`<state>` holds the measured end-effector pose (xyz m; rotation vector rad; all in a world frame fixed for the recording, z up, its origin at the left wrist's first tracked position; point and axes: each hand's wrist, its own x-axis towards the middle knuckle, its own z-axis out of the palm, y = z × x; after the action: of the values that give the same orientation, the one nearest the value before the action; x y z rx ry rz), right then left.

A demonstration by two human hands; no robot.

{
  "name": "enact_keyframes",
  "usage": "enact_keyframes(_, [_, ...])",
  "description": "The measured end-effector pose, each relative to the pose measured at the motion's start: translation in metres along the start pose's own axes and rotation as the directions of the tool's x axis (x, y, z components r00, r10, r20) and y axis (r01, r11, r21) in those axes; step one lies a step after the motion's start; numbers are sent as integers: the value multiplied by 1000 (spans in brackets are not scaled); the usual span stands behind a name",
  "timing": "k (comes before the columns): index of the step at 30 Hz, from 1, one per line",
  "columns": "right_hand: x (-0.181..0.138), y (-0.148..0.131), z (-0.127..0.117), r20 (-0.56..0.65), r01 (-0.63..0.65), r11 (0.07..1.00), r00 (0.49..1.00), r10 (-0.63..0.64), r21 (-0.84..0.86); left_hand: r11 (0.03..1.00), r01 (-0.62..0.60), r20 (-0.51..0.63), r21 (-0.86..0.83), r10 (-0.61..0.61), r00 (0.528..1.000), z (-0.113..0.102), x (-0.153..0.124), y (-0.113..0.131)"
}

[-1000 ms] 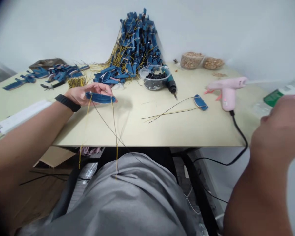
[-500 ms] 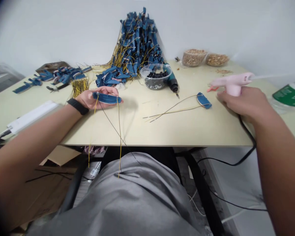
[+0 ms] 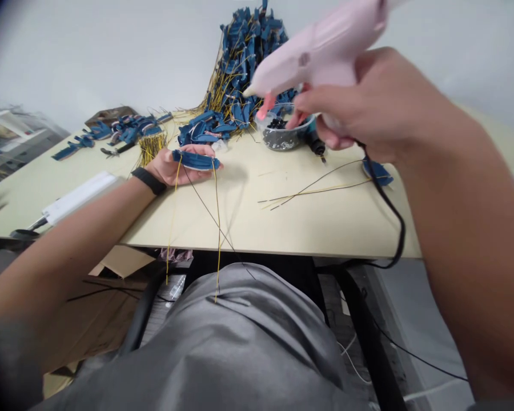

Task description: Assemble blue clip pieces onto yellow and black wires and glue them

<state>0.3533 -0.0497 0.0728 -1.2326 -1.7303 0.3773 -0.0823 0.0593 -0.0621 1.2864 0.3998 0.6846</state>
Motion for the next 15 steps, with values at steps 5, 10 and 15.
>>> enact_keyframes(5, [-13, -61, 52, 240, -224, 974, 949, 207, 45, 1000, -2, -70, 14, 3, 998, 1, -2, -1])
enact_keyframes(10, [-22, -31, 64, 324, -129, 992, 938, 124, -6, 998, 18, -108, 54, -12, 994, 2, -5, 0])
enact_keyframes(15, [-20, -6, 70, 349, -27, 994, 937, -12, 106, 989, -46, -85, 142, 58, 995, 4, -3, -2])
